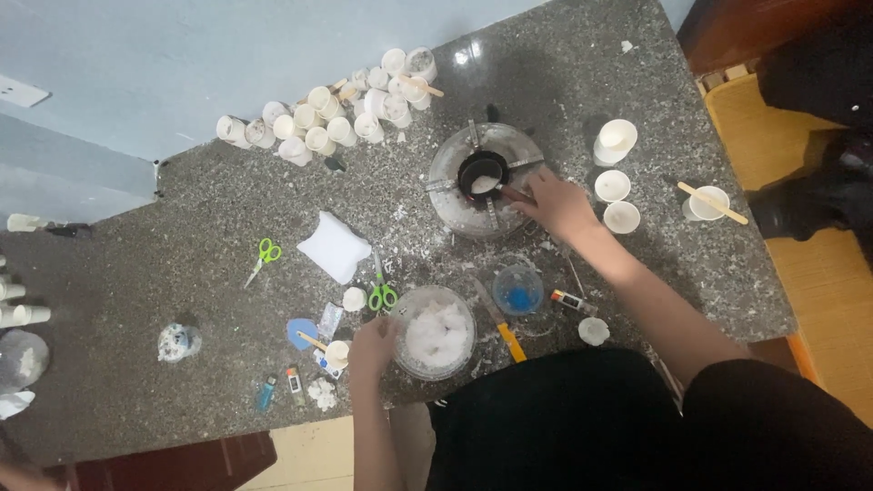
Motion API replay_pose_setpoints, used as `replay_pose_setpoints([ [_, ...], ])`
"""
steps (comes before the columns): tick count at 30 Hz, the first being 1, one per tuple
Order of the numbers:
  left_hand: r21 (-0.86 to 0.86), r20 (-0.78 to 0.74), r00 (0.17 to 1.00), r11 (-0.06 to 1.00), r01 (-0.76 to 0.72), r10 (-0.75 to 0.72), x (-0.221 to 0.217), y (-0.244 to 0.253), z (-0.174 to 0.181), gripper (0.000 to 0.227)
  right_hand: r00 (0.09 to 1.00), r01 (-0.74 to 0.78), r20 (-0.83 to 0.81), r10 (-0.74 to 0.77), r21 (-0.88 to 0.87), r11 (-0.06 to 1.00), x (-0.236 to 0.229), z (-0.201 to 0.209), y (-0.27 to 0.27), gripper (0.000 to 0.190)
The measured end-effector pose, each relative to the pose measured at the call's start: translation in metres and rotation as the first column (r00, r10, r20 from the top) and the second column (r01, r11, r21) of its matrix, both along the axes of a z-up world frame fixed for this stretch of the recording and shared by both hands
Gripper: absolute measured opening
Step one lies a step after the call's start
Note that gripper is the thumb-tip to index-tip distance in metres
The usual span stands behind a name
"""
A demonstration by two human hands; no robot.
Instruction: Mixing white powder with blue liquid in a bowl using a small knife and a stirring tool on a workshop counter.
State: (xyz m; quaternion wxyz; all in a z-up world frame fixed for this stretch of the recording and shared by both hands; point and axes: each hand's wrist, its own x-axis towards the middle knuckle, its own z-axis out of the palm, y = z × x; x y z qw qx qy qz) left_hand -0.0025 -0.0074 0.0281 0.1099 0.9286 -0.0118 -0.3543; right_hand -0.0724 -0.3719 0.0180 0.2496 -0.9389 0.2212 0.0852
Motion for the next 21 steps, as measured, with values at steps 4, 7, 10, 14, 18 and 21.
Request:
replay_pose_setpoints([
  [4, -0.021, 0.012, 1.0, 1.0, -0.009, 0.009, 0.003, 0.006, -0.012, 0.047, 1.0, 0.009, -0.019, -0.009, -0.023, 1.0, -0.005, 0.018, 0.004, 0.046],
  [7, -0.025, 0.019, 1.0, 1.0, -0.018, 0.019, 0.004, 0.007, -0.018, 0.046, 0.999, 0.028, -0.02, -0.029, -0.04, 0.999, -0.012, 0.036, 0.009, 0.051],
  [10, -0.049, 0.01, 1.0, 0.999, -0.025, 0.025, 0.004, 0.009, -0.023, 0.046, 0.989, 0.122, 0.074, -0.132, 0.125, 0.985, -0.026, 0.04, 0.016, 0.049],
  [14, -0.085, 0.016, 0.999, 0.996, -0.033, 0.035, 0.002, 0.007, -0.025, 0.043, 0.936, 0.286, 0.1, -0.336, 0.338, 0.897, -0.049, -0.015, 0.03, 0.043],
  [18, -0.108, 0.046, 0.999, 0.994, -0.017, 0.022, 0.001, 0.003, -0.013, 0.039, 0.971, 0.205, 0.014, -0.238, 0.463, 0.863, -0.077, -0.011, 0.073, 0.036],
  [21, -0.161, 0.102, 0.992, 0.985, -0.055, 0.072, 0.004, 0.004, -0.017, 0.043, 0.995, 0.077, -0.085, -0.047, 0.391, 0.917, -0.089, -0.023, 0.087, 0.034],
])
